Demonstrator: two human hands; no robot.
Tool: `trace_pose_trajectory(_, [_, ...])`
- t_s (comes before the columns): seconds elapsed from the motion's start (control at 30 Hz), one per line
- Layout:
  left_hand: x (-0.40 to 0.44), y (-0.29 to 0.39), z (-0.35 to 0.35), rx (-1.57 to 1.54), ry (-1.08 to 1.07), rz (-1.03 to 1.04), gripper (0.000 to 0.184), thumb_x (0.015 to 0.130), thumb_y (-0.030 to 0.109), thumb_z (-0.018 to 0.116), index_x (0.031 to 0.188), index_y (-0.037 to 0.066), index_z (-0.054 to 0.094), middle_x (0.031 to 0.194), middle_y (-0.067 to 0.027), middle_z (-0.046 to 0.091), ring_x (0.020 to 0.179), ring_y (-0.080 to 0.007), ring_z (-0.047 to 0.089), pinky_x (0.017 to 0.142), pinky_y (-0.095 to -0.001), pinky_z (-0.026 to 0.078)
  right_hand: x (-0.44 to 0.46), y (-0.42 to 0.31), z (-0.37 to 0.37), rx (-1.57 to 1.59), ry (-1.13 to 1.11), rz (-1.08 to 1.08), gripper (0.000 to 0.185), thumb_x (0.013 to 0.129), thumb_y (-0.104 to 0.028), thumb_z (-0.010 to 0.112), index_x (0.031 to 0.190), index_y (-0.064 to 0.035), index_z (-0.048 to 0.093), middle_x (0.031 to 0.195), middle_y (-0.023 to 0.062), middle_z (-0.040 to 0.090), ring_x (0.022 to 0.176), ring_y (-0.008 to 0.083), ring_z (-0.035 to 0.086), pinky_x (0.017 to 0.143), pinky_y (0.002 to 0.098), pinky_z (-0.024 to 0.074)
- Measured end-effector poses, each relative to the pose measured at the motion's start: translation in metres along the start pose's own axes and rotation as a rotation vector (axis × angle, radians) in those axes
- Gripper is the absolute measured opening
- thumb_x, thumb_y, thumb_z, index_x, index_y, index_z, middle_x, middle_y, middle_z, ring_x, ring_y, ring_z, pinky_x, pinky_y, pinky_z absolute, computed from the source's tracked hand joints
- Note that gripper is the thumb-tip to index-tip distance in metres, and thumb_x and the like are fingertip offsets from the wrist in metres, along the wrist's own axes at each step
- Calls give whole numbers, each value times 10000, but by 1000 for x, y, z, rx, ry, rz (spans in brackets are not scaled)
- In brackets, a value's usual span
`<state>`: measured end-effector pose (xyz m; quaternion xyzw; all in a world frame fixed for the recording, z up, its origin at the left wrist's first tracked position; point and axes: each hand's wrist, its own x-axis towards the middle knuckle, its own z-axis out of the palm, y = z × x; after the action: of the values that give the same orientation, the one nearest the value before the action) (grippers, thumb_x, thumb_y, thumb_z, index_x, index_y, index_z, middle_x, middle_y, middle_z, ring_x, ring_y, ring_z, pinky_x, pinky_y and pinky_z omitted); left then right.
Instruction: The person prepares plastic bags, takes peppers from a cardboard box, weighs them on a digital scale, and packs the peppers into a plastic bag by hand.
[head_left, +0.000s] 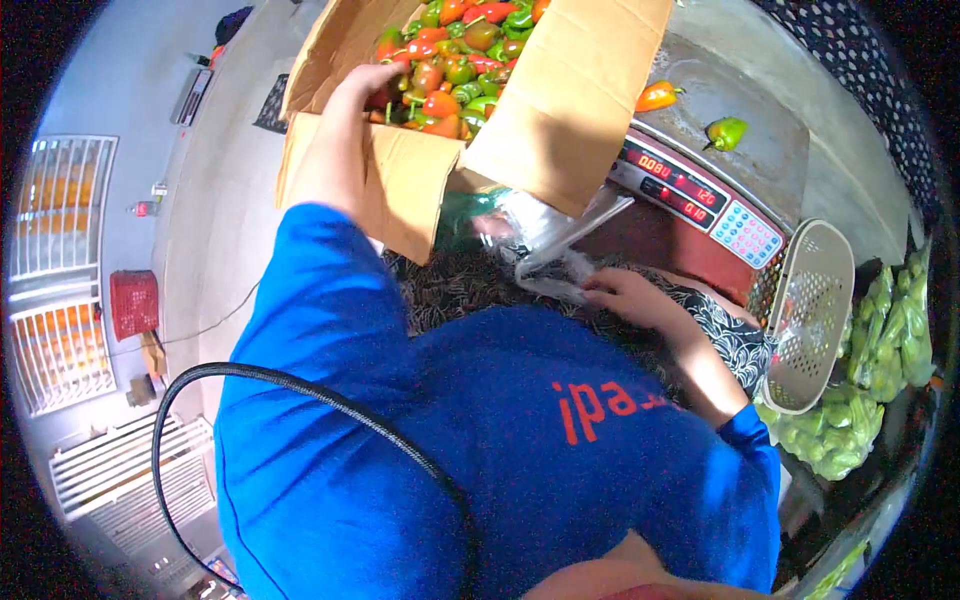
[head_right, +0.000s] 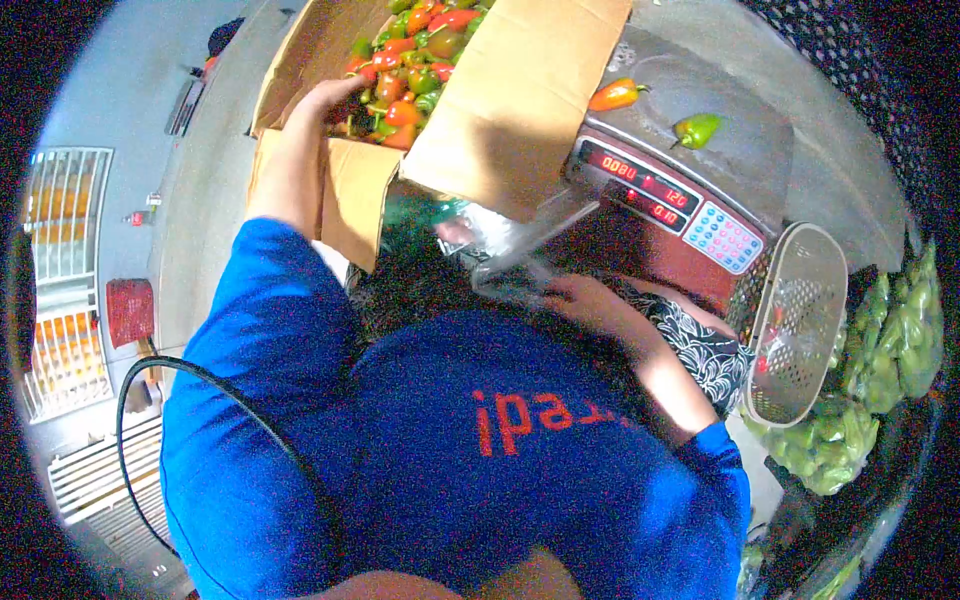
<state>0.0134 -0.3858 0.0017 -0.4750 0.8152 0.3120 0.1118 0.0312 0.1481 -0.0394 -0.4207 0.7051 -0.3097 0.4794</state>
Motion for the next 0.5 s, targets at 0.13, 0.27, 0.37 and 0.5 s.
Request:
trace_pose_trajectory(0.13, [-74, 32, -39, 89, 54, 241, 627, 676, 556, 668, 899, -30, 653, 774, -125, 633, 576, -154, 577, 499, -294, 452, 0, 5, 3, 34, -6, -43, 337, 874, -289, 554, 1062, -13, 597, 1034, 161, 609, 991, 264, 566, 883, 343, 430])
trace_pose_trajectory(0.27, [-157, 69, -28, -152, 58, 736, 672, 732, 338, 682, 1238, -35, 446, 997, -117, 601, 739, -122, 571, 626, -245, 460, 2, -8, 3, -48, -63, -34, 347, 867, -321, 539, 1047, -32, 605, 1026, 179, 600, 971, 306, 571, 866, 376, 438])
trace_pose_trajectory(0.37, [-202, 100, -7, -324, -137, 944, 609, 728, 155, 696, 1268, 57, 430, 966, -61, 597, 675, -56, 523, 568, -186, 419, 0, 1, 9, -121, -23, -152, 377, 860, -369, 510, 1028, -48, 615, 1008, 202, 604, 957, 356, 579, 843, 431, 449])
trace_pose_trajectory(0.5, [-243, 147, 26, -182, -109, 1192, 690, 662, 203, 726, 1276, 74, 439, 1197, -117, 520, 1128, -198, 478, 985, -319, 359, -8, -13, 6, -122, 16, -225, 345, 852, -356, 504, 956, -58, 644, 937, 183, 626, 918, 340, 597, 830, 421, 455])
